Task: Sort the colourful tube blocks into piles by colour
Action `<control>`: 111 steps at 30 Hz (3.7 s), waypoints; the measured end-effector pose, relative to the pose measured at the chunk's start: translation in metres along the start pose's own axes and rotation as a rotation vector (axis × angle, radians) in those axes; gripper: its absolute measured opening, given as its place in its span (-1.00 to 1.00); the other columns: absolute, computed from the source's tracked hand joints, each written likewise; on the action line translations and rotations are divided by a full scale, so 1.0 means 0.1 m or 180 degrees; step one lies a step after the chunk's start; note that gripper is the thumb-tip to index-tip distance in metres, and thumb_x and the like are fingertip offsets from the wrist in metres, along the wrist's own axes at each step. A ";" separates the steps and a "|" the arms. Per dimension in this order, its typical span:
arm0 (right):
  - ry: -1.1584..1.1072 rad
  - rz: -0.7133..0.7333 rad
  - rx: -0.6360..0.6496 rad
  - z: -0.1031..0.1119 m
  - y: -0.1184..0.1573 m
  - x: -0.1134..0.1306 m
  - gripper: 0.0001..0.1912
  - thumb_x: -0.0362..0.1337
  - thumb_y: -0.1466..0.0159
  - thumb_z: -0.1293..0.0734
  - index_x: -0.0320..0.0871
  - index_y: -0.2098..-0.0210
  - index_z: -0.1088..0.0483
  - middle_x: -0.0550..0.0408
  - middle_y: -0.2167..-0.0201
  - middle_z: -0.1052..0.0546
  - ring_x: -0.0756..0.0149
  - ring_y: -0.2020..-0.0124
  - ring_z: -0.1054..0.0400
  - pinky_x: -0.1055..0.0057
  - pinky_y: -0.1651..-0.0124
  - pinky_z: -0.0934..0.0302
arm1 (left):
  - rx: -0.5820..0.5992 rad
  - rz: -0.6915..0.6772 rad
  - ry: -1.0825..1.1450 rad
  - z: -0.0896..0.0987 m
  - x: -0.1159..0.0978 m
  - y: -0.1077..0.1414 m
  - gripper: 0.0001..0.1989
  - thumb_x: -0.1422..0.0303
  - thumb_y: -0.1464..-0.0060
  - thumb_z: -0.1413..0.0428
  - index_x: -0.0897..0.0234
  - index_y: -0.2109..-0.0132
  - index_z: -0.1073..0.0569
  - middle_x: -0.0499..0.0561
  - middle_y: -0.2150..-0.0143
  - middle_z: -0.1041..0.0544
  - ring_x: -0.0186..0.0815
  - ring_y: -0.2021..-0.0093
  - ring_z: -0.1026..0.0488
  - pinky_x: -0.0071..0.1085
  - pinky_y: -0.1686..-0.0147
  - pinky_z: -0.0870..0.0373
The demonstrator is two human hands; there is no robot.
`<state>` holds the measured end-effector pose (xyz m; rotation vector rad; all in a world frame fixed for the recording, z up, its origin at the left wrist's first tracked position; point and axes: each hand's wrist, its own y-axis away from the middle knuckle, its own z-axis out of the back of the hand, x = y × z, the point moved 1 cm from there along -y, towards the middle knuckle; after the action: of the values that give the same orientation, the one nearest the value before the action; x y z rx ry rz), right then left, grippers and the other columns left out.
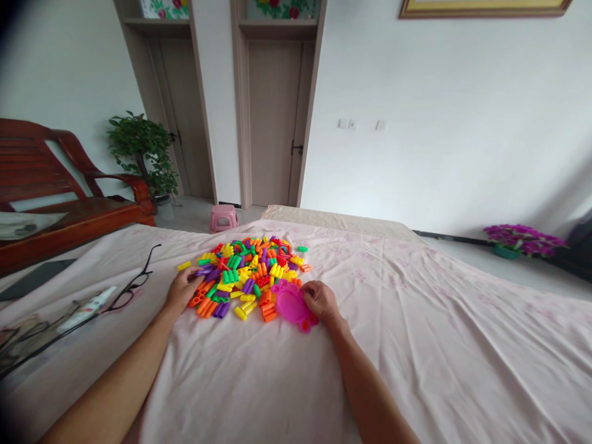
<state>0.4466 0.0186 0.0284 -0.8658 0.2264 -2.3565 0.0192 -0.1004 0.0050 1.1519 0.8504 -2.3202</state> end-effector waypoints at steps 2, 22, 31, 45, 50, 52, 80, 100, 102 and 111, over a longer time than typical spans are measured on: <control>0.0065 -0.0028 -0.0015 0.02 0.02 0.05 -0.70 -0.34 -0.06 -0.22 -0.07 0.31 -0.55 0.08 0.33 -0.59 0.22 0.28 -0.41 0.41 0.18 -0.22 | -0.0087 0.0008 0.0150 0.00 -0.01 0.02 -0.57 0.16 -0.04 -0.06 0.31 0.00 -0.44 0.13 0.04 -0.57 -0.21 0.05 -0.52 -0.34 -0.02 -0.41; 0.0085 0.0119 -0.0174 0.07 0.13 0.16 -0.76 -0.35 -0.18 -0.17 -0.08 0.32 -0.48 0.06 0.34 -0.54 0.25 0.26 -0.39 0.39 0.13 -0.21 | -0.0184 0.0374 -0.0037 0.06 -0.07 0.03 -0.51 0.00 -0.15 0.07 0.23 -0.01 -0.45 0.15 0.16 -0.61 -0.05 0.10 -0.55 -0.19 0.05 -0.44; 0.0267 -0.0606 -0.0530 -0.05 -0.81 0.13 -0.61 -0.32 -0.26 -0.19 -0.04 -0.04 -0.42 0.08 0.06 -0.57 0.22 0.04 -0.41 0.35 0.01 -0.23 | -0.0178 0.0454 -0.0183 0.05 -0.02 0.03 -0.44 0.00 -0.13 0.05 0.26 -0.11 -0.41 0.17 0.10 -0.60 -0.04 0.06 -0.55 -0.18 0.04 -0.44; 0.0181 -0.0912 0.0406 -0.23 -1.54 0.30 -0.74 -0.10 -0.12 -0.45 -0.13 0.28 -0.57 0.15 0.47 -0.56 0.33 0.36 -0.44 0.54 0.35 -0.16 | -0.0121 0.0428 -0.0178 0.03 0.03 0.02 -0.53 0.02 -0.13 0.03 0.21 -0.03 -0.43 0.11 0.05 -0.60 -0.09 0.01 -0.53 -0.23 -0.01 -0.42; 0.0154 -0.0866 0.0522 -0.23 -1.53 0.33 -0.80 -0.18 -0.11 -0.45 -0.14 0.32 -0.59 0.17 0.49 -0.54 0.36 0.37 -0.41 0.55 0.38 -0.11 | -0.0145 0.0463 -0.0291 0.02 -0.01 0.01 -0.54 0.04 -0.13 0.03 0.22 -0.03 -0.43 0.12 0.11 -0.61 -0.07 0.08 -0.55 -0.20 0.05 -0.44; 0.0142 -0.0871 0.0565 -0.23 -1.53 0.37 -0.80 -0.16 -0.14 -0.42 -0.13 0.31 -0.59 0.19 0.51 -0.53 0.39 0.41 -0.39 0.56 0.40 -0.09 | -0.0230 0.0375 -0.0407 0.03 -0.01 0.00 -0.53 0.05 -0.12 0.03 0.25 -0.02 -0.44 0.16 0.11 -0.59 -0.03 0.07 -0.54 -0.15 0.04 -0.44; -0.0783 -0.0175 0.0265 -0.19 -1.12 1.15 -0.61 -0.50 -0.10 -0.29 -0.15 0.09 -0.49 0.06 0.16 -0.58 0.30 0.19 -0.46 0.45 0.14 -0.31 | -0.0038 -0.1143 0.0017 -0.05 -0.29 0.12 -0.53 0.17 -0.28 0.12 0.22 -0.23 -0.33 0.13 -0.29 -0.34 -0.18 -0.31 -0.23 -0.15 -0.35 -0.08; 0.0286 0.0415 0.0593 -0.34 -0.13 1.10 -0.83 -0.29 -0.22 -0.33 -0.11 0.18 -0.43 0.03 0.24 -0.54 0.22 0.17 -0.38 0.39 0.09 -0.16 | 0.0068 -0.2328 -0.0785 -0.27 -1.16 0.35 -0.67 0.39 -0.20 0.01 0.17 -0.04 -0.51 0.07 -0.09 -0.54 -0.11 -0.26 -0.30 -0.05 -0.28 -0.17; 0.0070 -0.0015 0.0340 -0.35 -0.17 1.02 -0.87 -0.26 -0.24 -0.31 -0.12 0.21 -0.42 0.04 0.29 -0.55 0.24 0.23 -0.41 0.42 0.16 -0.18 | 0.0240 -0.2443 -0.0875 -0.39 -1.32 0.32 -0.65 0.41 -0.19 0.01 0.16 -0.08 -0.50 0.08 -0.11 -0.53 -0.09 -0.27 -0.28 -0.02 -0.28 -0.14; -0.0841 -0.0623 -0.0338 -0.12 -0.26 0.52 -0.55 -0.34 -0.27 -0.19 -0.10 -0.15 -0.31 -0.02 -0.03 -0.51 0.29 0.13 -0.45 0.37 0.10 -0.31 | 0.0890 -0.2167 -0.1277 -0.83 -1.42 0.03 -0.82 0.46 -0.07 -0.13 0.18 0.18 -0.56 0.15 0.01 -0.56 -0.08 -0.01 -0.47 -0.08 -0.10 -0.28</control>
<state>0.3947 0.0077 0.0559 -1.2904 0.1652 -2.3911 0.1489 -0.0330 0.0807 0.4733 0.8707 -3.1571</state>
